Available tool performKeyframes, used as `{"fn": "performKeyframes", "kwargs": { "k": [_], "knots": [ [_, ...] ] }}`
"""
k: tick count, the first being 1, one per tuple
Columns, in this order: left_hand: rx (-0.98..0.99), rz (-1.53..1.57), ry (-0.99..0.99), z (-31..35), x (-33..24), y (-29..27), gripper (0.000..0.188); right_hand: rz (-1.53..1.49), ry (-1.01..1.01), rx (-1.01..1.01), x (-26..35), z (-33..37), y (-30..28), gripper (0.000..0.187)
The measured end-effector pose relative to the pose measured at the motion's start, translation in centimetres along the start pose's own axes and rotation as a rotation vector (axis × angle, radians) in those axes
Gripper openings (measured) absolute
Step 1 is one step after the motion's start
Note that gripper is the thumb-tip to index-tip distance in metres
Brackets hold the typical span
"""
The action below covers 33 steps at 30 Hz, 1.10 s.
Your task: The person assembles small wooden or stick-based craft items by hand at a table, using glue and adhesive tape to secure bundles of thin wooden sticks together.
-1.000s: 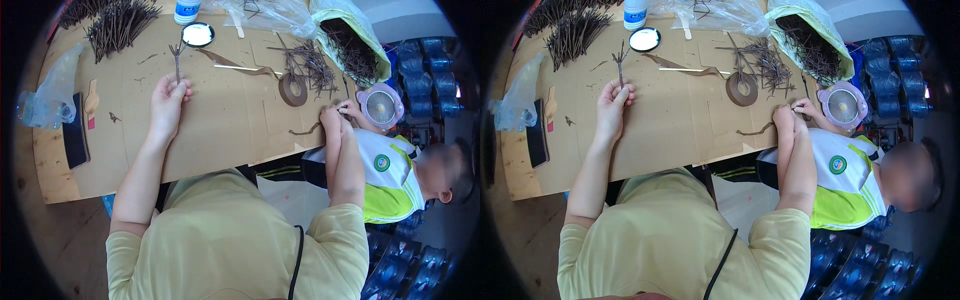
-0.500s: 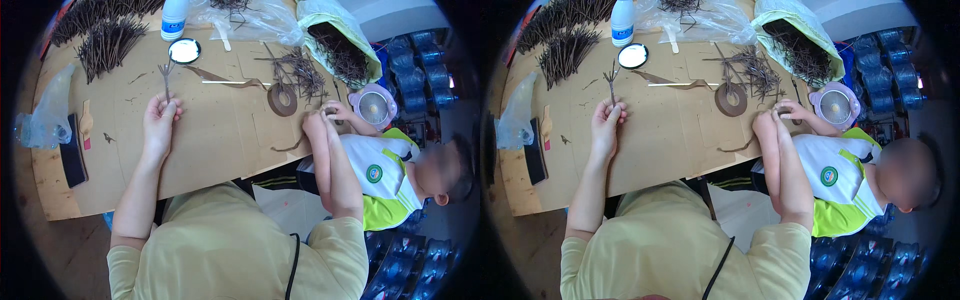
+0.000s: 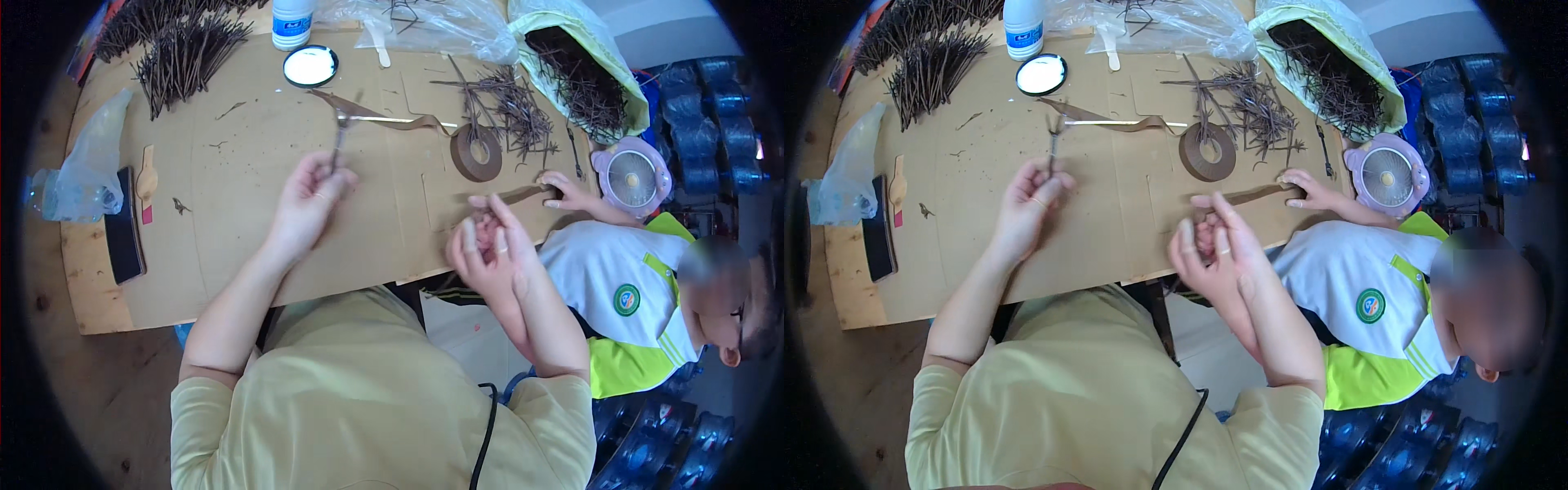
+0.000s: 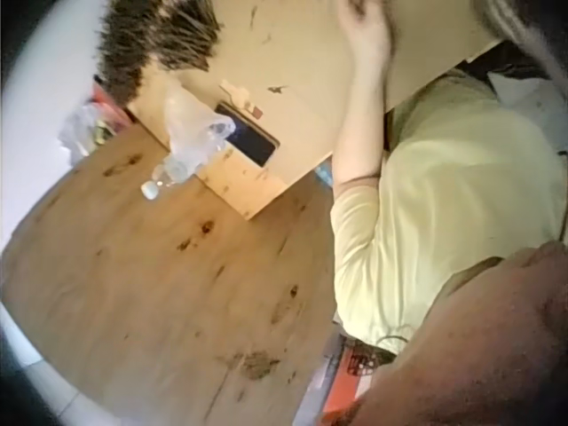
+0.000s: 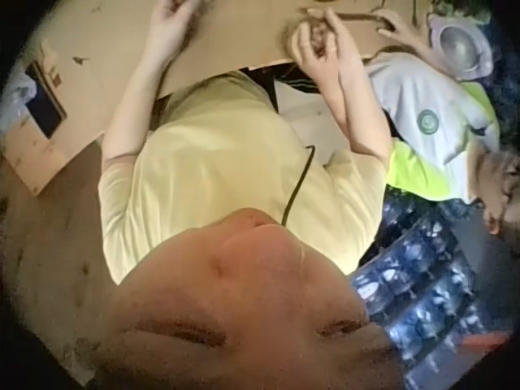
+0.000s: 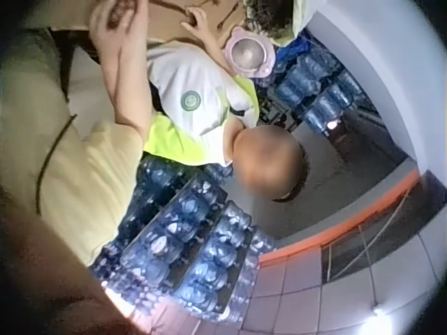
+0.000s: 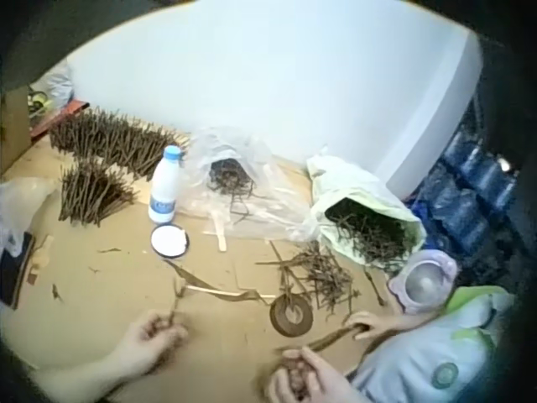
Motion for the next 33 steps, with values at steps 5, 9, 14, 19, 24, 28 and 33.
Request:
{"fn": "performKeyframes", "kwargs": {
  "k": [5,9,14,19,24,28,33],
  "knots": [
    [0.303,0.124,-0.114,0.8,1.3,6.8,0.038,-0.054,-0.057,0.118,-1.6,-0.9,4.8,0.028],
    [0.474,0.147,-0.113,1.4,1.4,10.2,0.043,-0.058,-0.180,0.137,-1.9,-1.7,7.0,0.028],
    [0.412,0.076,-0.156,1.3,2.4,9.2,0.030,-0.016,-0.245,0.171,-2.0,-2.2,7.1,0.029],
    [0.380,0.005,-0.252,1.9,2.9,7.3,0.018,-0.133,-0.270,0.260,-1.4,-1.6,6.7,0.027],
    [0.429,0.206,-0.576,3.3,3.0,5.6,0.016,-0.253,-0.277,0.284,-0.5,-1.5,5.4,0.025],
    [0.537,0.142,-0.565,4.0,2.8,4.7,0.021,-0.154,-0.283,0.268,-0.8,-1.7,5.4,0.022],
    [0.722,-0.012,-0.361,4.2,0.7,4.1,0.025,-0.121,-0.324,0.184,-1.8,-2.1,5.6,0.021]
  ]
}}
Point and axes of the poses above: each hand's wrist, its own z-axis away from the middle knuckle, its own y-axis out of the palm, x = y × z, the point moved 7 cm from there along -z, towards the middle knuckle, and after that the axes turned 12 degrees about y, right-handed, at the moved point
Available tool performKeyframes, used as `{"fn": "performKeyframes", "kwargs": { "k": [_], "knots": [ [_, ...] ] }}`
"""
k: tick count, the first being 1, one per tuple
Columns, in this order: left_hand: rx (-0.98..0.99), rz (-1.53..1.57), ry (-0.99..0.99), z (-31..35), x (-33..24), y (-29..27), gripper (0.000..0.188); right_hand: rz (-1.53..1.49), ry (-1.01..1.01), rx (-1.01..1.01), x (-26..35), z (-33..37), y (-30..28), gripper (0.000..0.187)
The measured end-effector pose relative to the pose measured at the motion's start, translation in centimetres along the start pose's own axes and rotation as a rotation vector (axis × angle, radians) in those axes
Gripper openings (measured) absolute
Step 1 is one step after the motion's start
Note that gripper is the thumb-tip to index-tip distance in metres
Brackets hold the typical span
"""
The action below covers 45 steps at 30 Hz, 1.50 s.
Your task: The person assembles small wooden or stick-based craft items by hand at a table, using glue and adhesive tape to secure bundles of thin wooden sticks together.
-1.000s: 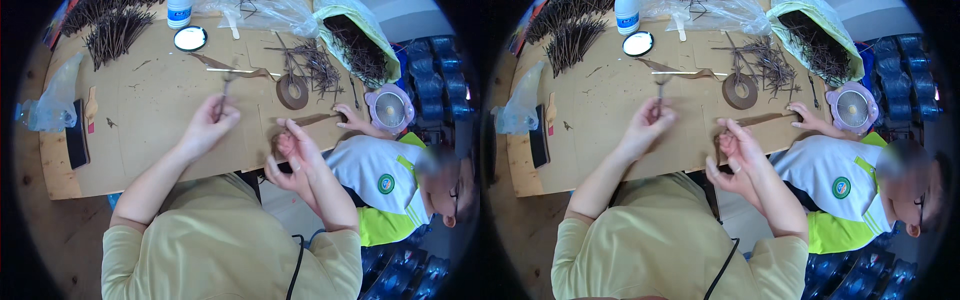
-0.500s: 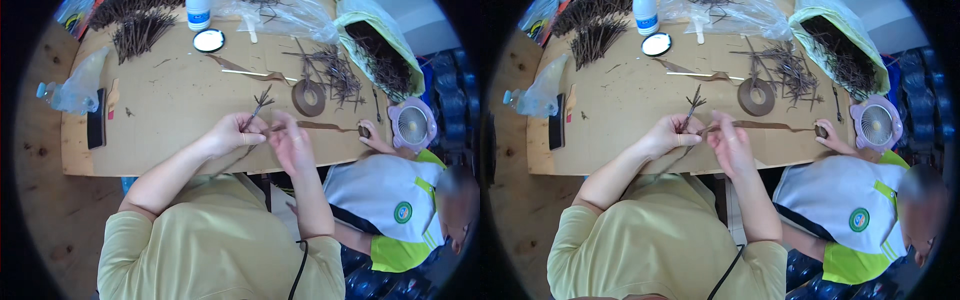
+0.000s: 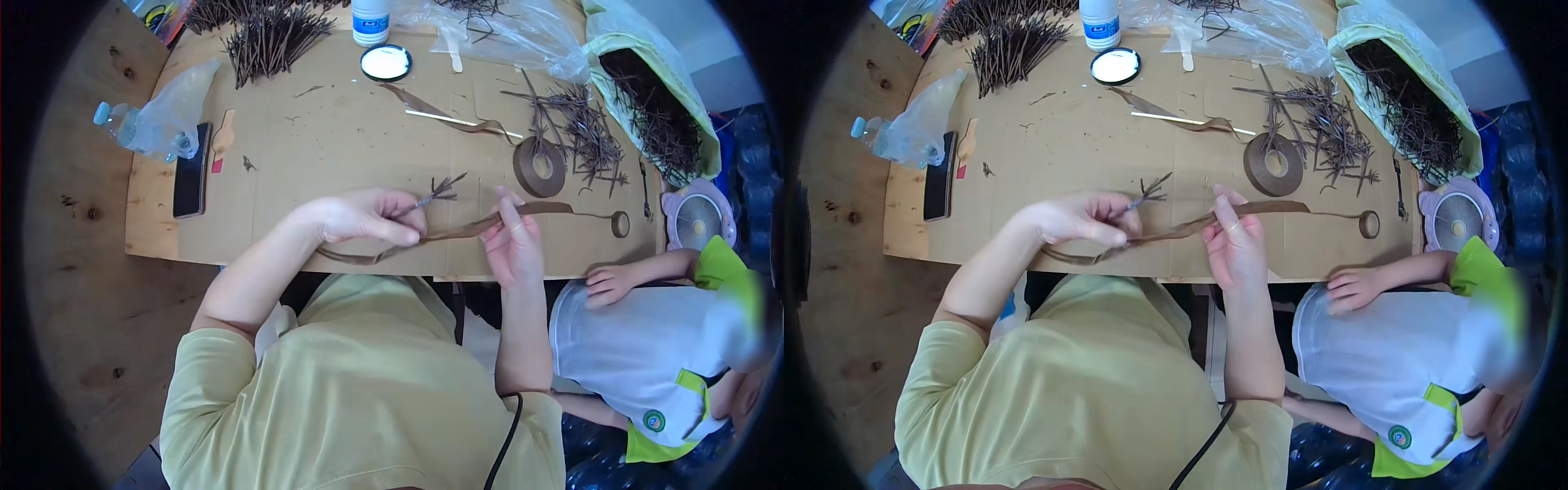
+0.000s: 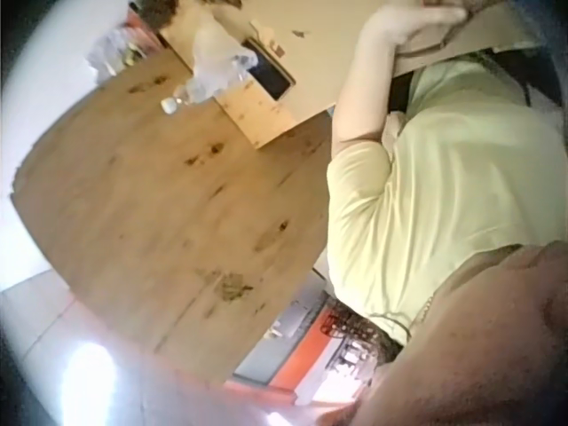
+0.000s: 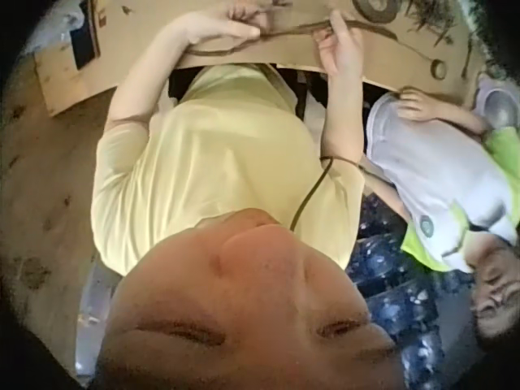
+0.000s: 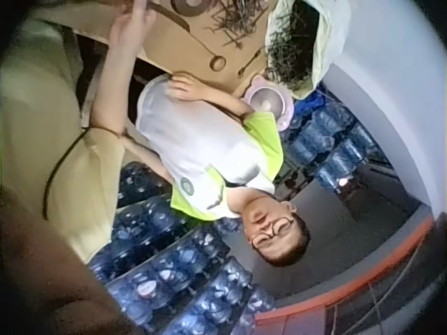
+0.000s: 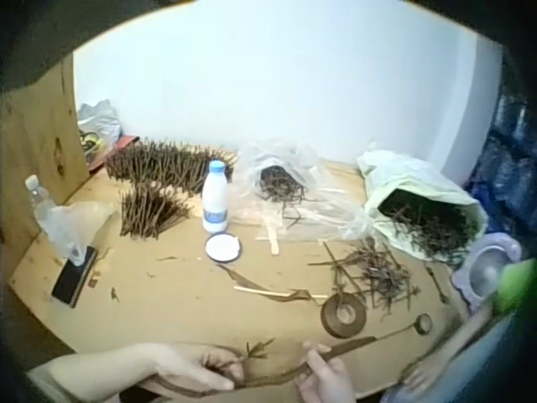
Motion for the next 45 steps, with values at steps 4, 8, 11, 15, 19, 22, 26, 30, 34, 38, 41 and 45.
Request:
{"fn": "performKeyframes", "kwargs": {
  "k": [4,8,11,15,19,22,26,30,34,38,41,45],
  "knots": [
    [-0.221,-0.171,0.169,-1.9,-3.1,-1.8,0.036,0.025,-0.034,-0.001,-0.5,0.3,1.0,0.021],
    [-0.086,-0.204,0.077,-5.1,-2.4,1.9,0.031,0.048,-0.174,-0.066,0.0,0.6,0.8,0.023],
    [-0.116,-0.172,0.037,-5.8,0.2,1.9,0.020,0.091,-0.254,-0.115,0.5,0.9,1.1,0.025],
    [-0.176,-0.062,-0.059,-4.4,-0.3,1.4,0.010,-0.094,-0.206,-0.052,0.3,1.0,0.6,0.027],
    [-0.171,-0.030,-0.126,-3.5,-0.2,1.0,0.009,-0.011,-0.038,0.099,-1.3,1.5,3.8,0.025],
    [-0.195,-0.065,-0.161,-2.5,-0.7,0.7,0.009,0.047,-0.063,0.077,-2.2,0.3,2.9,0.019],
    [-0.251,-0.135,-0.178,-0.5,-0.8,-1.2,0.012,-0.011,-0.105,0.005,-1.9,-0.1,2.1,0.015],
    [-0.307,-0.180,-0.213,1.9,-1.6,-2.8,0.016,-0.044,-0.123,-0.026,-1.8,-0.2,1.2,0.013],
    [-0.312,-0.106,-0.160,4.0,-1.4,-4.8,0.014,-0.084,-0.145,-0.054,-1.2,0.1,0.0,0.013],
    [-0.325,-0.059,-0.179,5.8,-1.0,-6.1,0.013,-0.060,-0.134,-0.075,-1.3,0.3,0.1,0.009],
    [-0.375,-0.038,-0.179,6.7,-1.5,-6.6,0.011,0.135,0.044,-0.085,-1.9,1.3,1.0,0.005],
    [-0.446,0.053,-0.153,8.7,-1.5,-7.7,0.009,1.132,0.631,0.109,-3.9,5.1,3.7,0.013]
  ]
}}
Point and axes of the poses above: each hand's wrist, its own z-axis away from the middle knuckle, its own y-axis out of the palm, x = y × z, the point moved 7 cm from there along -z, towards the middle knuckle, and after that the axes turned 12 degrees about y, right-handed, at the moved point
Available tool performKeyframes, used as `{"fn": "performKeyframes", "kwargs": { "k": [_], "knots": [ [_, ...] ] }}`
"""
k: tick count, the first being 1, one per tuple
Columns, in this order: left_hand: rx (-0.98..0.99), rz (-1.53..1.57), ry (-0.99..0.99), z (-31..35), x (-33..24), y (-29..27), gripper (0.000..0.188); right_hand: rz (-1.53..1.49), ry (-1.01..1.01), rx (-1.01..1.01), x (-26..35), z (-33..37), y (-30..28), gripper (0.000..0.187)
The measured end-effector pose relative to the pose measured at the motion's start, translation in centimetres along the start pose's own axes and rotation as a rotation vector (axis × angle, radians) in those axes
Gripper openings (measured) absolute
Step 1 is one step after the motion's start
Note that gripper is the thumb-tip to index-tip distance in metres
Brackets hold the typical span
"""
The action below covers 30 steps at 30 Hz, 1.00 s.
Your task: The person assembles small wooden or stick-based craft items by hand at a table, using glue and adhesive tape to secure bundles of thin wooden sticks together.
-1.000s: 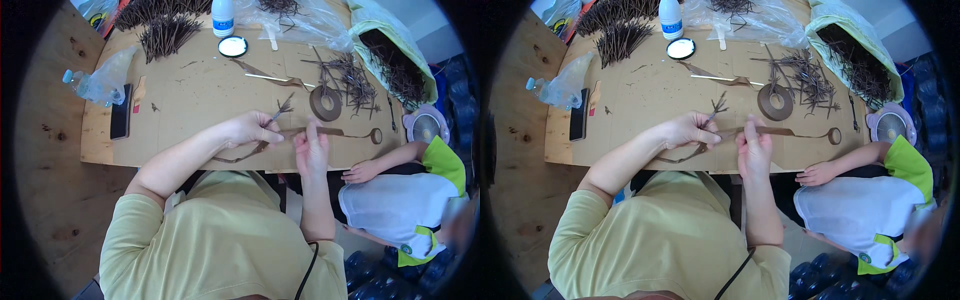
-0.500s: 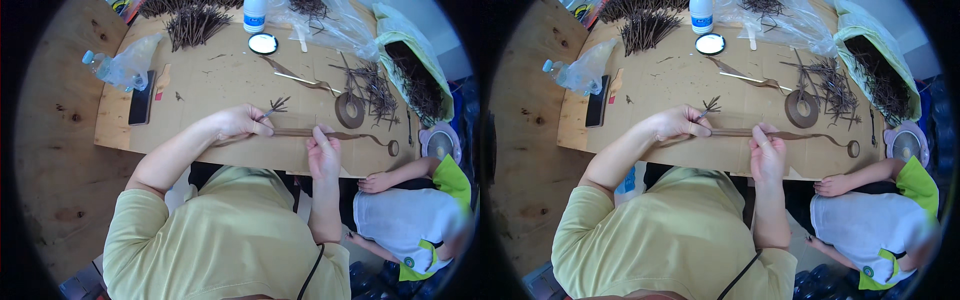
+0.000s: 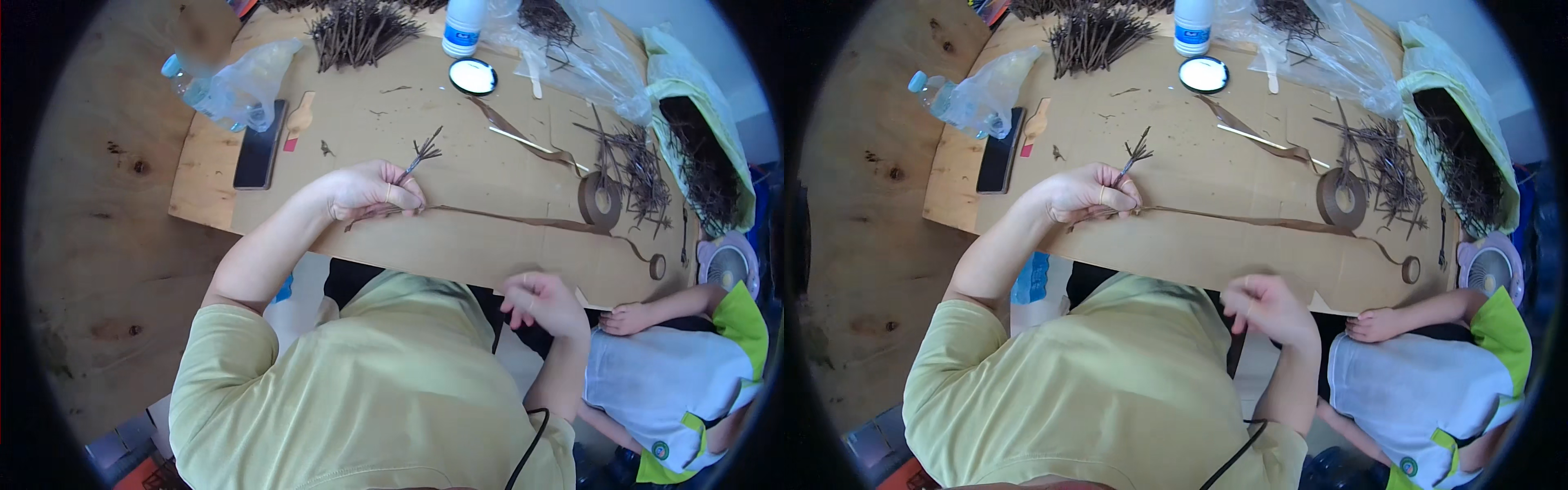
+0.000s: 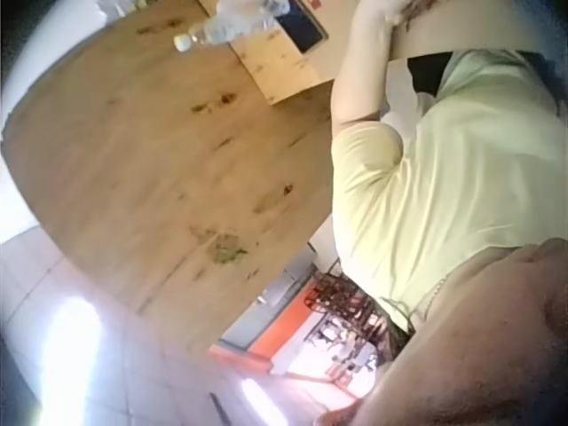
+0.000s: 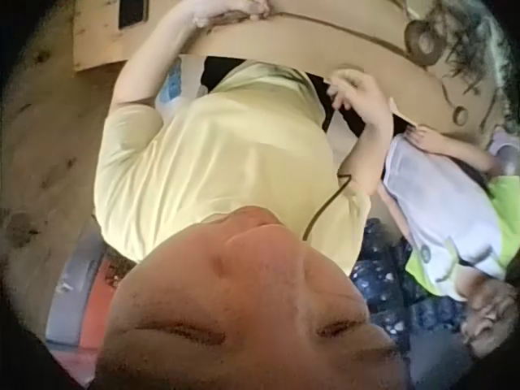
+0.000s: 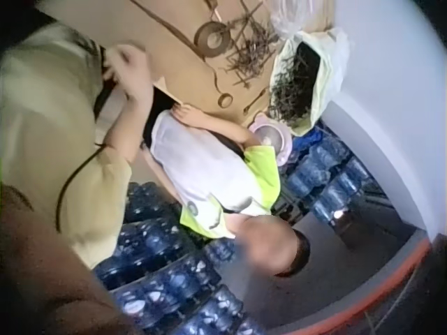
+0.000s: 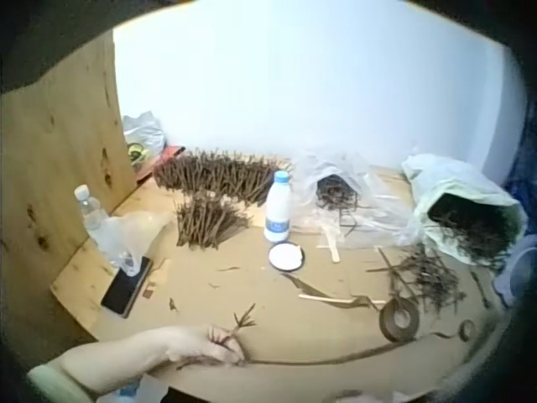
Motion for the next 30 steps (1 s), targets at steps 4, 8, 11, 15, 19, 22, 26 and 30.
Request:
{"fn": "performKeyframes", "kwargs": {
  "k": [4,8,11,15,19,22,26,30],
  "knots": [
    [0.005,0.080,-0.040,1.3,0.6,-1.0,0.009,0.264,-0.708,-0.434,8.8,2.5,1.4,0.015],
    [-0.032,0.181,-0.037,2.8,0.3,-1.4,0.012,0.775,-1.150,-0.606,15.0,0.4,5.5,0.019],
    [-0.164,0.286,-0.011,4.4,0.4,-2.9,0.021,0.545,-0.887,-0.283,14.8,-4.4,5.7,0.018],
    [-0.145,0.873,0.498,4.6,0.9,-6.8,0.032,-0.099,-0.611,0.015,13.6,-6.1,4.7,0.014],
    [-0.232,0.684,0.459,4.0,1.6,-0.5,0.022,-0.407,-0.525,0.095,12.3,-6.8,4.6,0.010],
    [-0.264,0.673,0.417,1.8,1.9,2.9,0.012,-0.498,-0.462,0.102,11.5,-6.4,5.2,0.009],
    [-0.324,0.624,0.413,0.2,1.3,3.6,0.009,-0.396,-0.466,-0.004,9.3,-6.3,4.4,0.007],
    [-0.370,0.572,0.345,-0.2,1.3,4.3,0.015,-0.484,-0.512,-0.041,8.1,-5.8,4.0,0.014]
  ]
}}
Point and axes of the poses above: each hand's wrist, its own z-axis away from the middle knuckle, its own y-axis out of the palm, x = y × z, the point moved 7 cm from there along -z, towards the middle knuckle, and after that the axes turned 12 degrees about y, right-handed, at the moved point
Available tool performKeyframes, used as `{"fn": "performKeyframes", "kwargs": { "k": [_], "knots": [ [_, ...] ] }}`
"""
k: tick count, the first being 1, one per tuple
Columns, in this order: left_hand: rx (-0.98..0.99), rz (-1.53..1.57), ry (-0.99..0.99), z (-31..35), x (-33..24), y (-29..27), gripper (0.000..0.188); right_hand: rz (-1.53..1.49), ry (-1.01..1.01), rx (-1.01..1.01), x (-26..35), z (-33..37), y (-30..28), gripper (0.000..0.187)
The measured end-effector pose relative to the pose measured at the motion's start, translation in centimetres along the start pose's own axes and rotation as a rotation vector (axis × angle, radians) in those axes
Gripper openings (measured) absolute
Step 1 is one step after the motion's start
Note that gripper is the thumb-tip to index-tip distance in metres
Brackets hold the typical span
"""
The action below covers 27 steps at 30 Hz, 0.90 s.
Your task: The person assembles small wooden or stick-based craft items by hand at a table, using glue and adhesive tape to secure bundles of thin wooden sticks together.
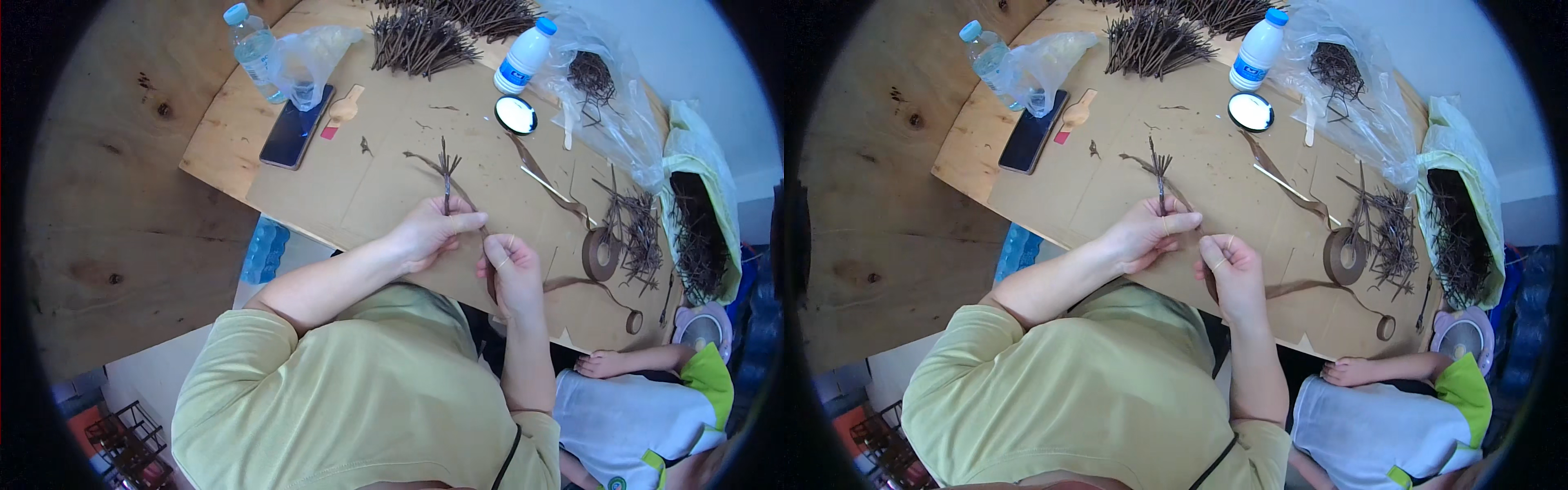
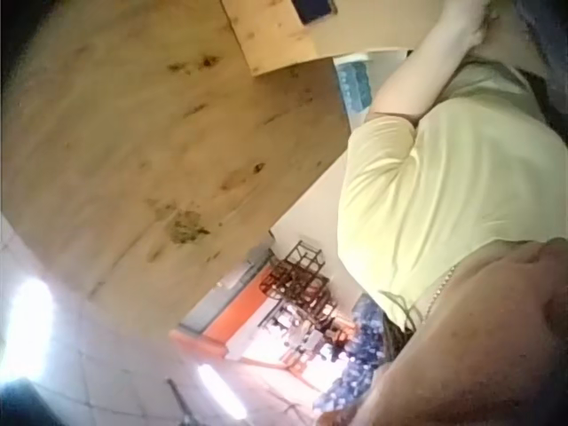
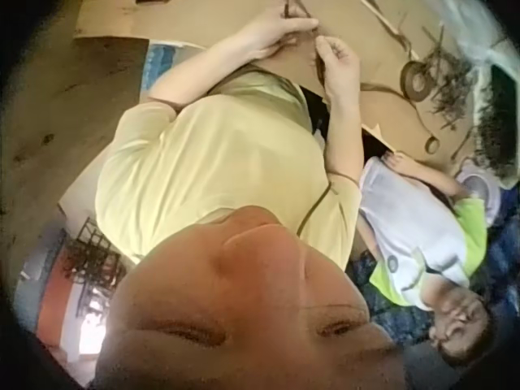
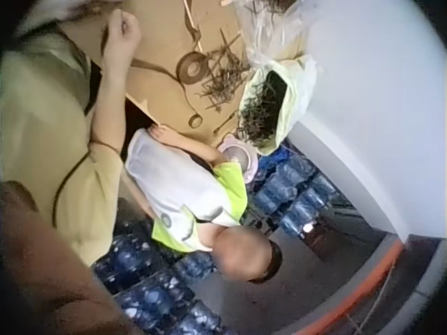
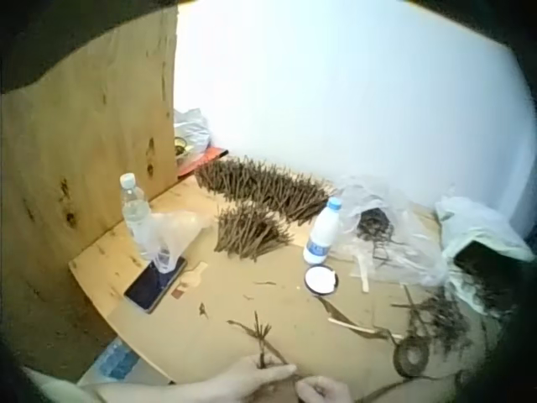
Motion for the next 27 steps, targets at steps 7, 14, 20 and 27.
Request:
{"fn": "performKeyframes", "kwargs": {
  "k": [7,14,20,27],
  "knots": [
    [0.027,-0.069,0.104,-0.2,-0.1,0.1,0.019,0.023,0.001,0.023,-0.4,1.2,-0.7,0.010],
    [-0.045,-0.102,0.172,0.1,-1.1,-0.3,0.013,-0.030,0.007,0.040,0.0,0.7,-0.2,0.009],
    [-0.058,-0.084,0.236,-0.1,-3.5,-2.3,0.013,-0.121,0.173,0.102,-0.2,1.5,0.0,0.011],
    [-0.042,-0.095,0.240,0.4,-3.4,-1.4,0.018,0.376,-0.153,0.061,0.7,1.9,0.6,0.025]
  ]
}}
Point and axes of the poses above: each hand's wrist, its own z-axis away from the middle knuckle, its own y-axis out of the palm, x = y × z, the point moved 7 cm from there along -z, towards the middle knuckle, and after that the axes turned 12 degrees about y, right-handed, at the moved point
